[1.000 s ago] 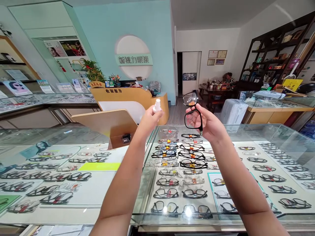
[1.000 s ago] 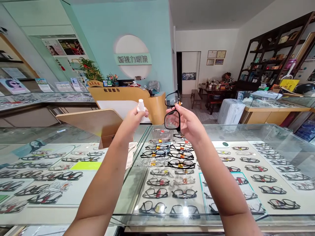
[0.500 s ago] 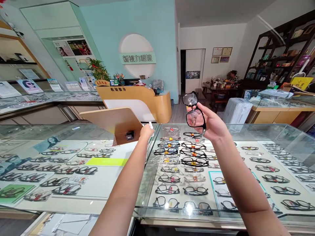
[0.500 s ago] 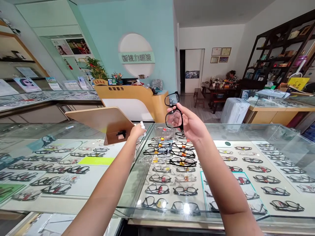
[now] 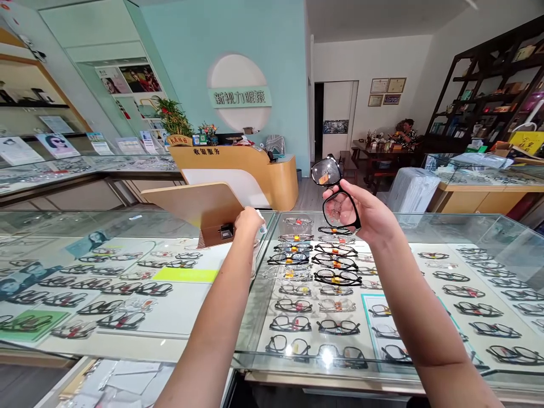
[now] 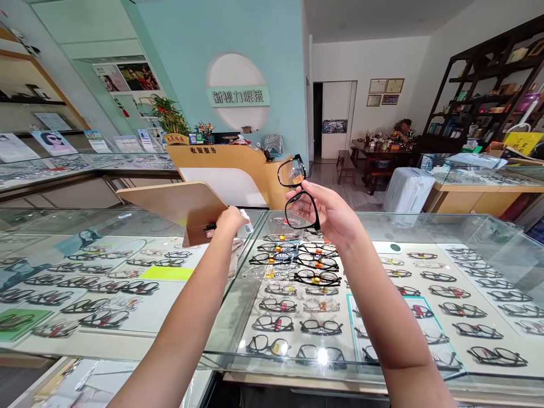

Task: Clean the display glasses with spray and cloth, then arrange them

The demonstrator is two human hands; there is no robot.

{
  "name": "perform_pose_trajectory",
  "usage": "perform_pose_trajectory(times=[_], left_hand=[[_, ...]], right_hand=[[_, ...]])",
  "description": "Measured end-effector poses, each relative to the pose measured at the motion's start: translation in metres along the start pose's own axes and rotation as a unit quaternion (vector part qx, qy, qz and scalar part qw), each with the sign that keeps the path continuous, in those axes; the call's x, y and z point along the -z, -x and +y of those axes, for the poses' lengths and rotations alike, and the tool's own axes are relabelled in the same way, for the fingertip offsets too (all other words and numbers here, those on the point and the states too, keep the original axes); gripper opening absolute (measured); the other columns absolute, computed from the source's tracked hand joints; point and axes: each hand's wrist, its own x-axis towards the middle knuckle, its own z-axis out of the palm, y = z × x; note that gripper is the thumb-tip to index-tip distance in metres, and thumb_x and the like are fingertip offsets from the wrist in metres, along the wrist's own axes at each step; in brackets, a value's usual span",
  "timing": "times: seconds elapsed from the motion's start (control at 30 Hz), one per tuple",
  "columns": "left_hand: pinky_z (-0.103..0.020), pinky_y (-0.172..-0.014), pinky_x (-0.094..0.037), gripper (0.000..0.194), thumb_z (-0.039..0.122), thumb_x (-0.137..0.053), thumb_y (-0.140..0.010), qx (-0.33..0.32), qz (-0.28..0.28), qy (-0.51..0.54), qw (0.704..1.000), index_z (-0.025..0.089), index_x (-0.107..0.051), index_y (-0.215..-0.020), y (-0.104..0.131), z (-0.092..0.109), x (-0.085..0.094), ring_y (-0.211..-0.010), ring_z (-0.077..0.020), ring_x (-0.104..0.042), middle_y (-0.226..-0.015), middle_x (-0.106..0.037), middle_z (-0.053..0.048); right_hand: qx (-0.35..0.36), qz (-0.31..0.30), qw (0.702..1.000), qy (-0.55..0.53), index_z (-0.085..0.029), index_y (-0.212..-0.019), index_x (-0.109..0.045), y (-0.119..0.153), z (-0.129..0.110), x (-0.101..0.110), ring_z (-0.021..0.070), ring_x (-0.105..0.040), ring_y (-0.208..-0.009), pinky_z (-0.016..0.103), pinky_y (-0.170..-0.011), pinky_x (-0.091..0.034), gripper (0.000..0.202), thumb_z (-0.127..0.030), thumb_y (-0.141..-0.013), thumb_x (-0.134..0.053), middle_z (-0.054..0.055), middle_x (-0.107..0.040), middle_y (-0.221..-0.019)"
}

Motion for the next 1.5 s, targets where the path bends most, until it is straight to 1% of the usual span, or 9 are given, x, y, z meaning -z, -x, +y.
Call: perform_pose_trajectory(times=[0.23,0.43,0.57,0.67,0.8,0.93,1.07,1.17,1.5], left_hand=[[-0.048,-0.094,-0.061,0.037,0.049,-0.085,-0.084,-0.093,0.008,-0.020,0.995,0.024,-0.079,-0.111,0.041,-0.008,0.050,-0.115,-0.0432,-0.079,-0.116,-0.084,-0.019],[-0.046,-0.092,-0.060,0.028,0.034,-0.091,-0.067,-0.095,-0.079,-0.074,0.990,0.023,-0.074,-0.086,0.100,-0.056,0.003,-0.105,-0.0421,-0.079,-0.100,-0.083,-0.017],[-0.045,-0.091,-0.057,0.017,0.036,-0.071,-0.085,-0.113,-0.048,-0.046,0.991,0.023,-0.071,-0.095,0.130,-0.093,-0.019,-0.112,-0.0410,-0.075,-0.119,-0.079,-0.021],[-0.040,-0.084,-0.052,0.013,0.033,-0.064,-0.086,-0.131,-0.021,0.006,0.991,0.025,-0.057,-0.078,0.135,-0.101,-0.014,-0.099,-0.0352,-0.072,-0.096,-0.075,-0.014],[-0.035,-0.071,-0.042,0.026,0.039,-0.055,-0.087,-0.155,0.023,0.123,0.980,0.027,-0.038,-0.073,0.136,-0.078,0.014,-0.076,-0.0250,-0.058,-0.072,-0.056,-0.004],[-0.031,-0.067,-0.044,0.027,0.051,-0.041,-0.093,-0.209,0.038,0.256,0.943,0.027,-0.036,-0.082,0.152,-0.022,0.053,-0.072,-0.0203,-0.054,-0.077,-0.052,-0.001],[-0.031,-0.064,-0.045,0.033,0.057,-0.059,-0.087,-0.291,-0.063,0.501,0.813,0.026,-0.049,-0.087,0.181,0.044,0.084,-0.072,-0.0200,-0.056,-0.083,-0.056,-0.001],[-0.030,-0.061,-0.040,0.033,0.054,-0.066,-0.087,-0.336,-0.093,0.555,0.755,0.026,-0.049,-0.086,0.195,0.078,0.090,-0.066,-0.0168,-0.047,-0.079,-0.051,0.000],[-0.029,-0.069,-0.049,0.030,0.051,-0.067,-0.092,-0.424,-0.157,0.565,0.691,0.022,-0.063,-0.095,0.196,0.093,0.078,-0.073,-0.0160,-0.055,-0.084,-0.059,0.000]], right_hand=[[-0.012,0.001,1.000,0.003,-0.021,-0.091,-0.078,0.003,-0.003,-0.001,0.0134,-0.072,-0.076,0.025,-0.076,-0.062,0.032,-0.045,-0.086,-0.097,0.003,-0.082,-0.096],[-0.018,-0.004,1.000,0.000,-0.021,-0.092,-0.079,0.004,-0.003,-0.003,0.0129,-0.073,-0.076,0.023,-0.073,-0.062,0.032,-0.047,-0.086,-0.096,0.004,-0.084,-0.102],[-0.023,-0.009,1.000,0.002,-0.021,-0.091,-0.078,0.005,-0.004,-0.003,0.0128,-0.072,-0.076,0.024,-0.073,-0.062,0.031,-0.047,-0.089,-0.094,0.004,-0.084,-0.104],[-0.018,-0.016,1.000,0.003,-0.021,-0.090,-0.078,0.006,-0.006,-0.003,0.0129,-0.072,-0.076,0.024,-0.072,-0.062,0.031,-0.048,-0.089,-0.094,0.004,-0.084,-0.104],[-0.019,-0.040,0.999,-0.005,-0.021,-0.091,-0.080,0.008,-0.007,-0.004,0.0128,-0.073,-0.077,0.023,-0.074,-0.063,0.033,-0.048,-0.085,-0.097,0.004,-0.083,-0.100],[-0.021,-0.037,0.999,-0.002,-0.021,-0.092,-0.081,0.009,-0.006,-0.002,0.0135,-0.073,-0.078,0.024,-0.074,-0.062,0.033,-0.048,-0.085,-0.097,0.003,-0.083,-0.101],[-0.020,-0.021,1.000,-0.004,-0.020,-0.097,-0.082,0.007,-0.005,0.002,0.0128,-0.069,-0.076,0.024,-0.069,-0.057,0.036,-0.050,-0.084,-0.098,0.002,-0.080,-0.099],[-0.009,-0.007,1.000,0.003,-0.019,-0.097,-0.083,0.005,-0.005,0.004,0.0121,-0.062,-0.071,0.025,-0.065,-0.053,0.039,-0.050,-0.081,-0.100,0.001,-0.075,-0.090],[0.017,0.018,0.999,0.048,-0.018,-0.091,-0.081,0.000,-0.004,0.003,0.0116,-0.051,-0.069,0.025,-0.063,-0.045,0.038,-0.048,-0.079,-0.102,-0.002,-0.062,-0.078]])
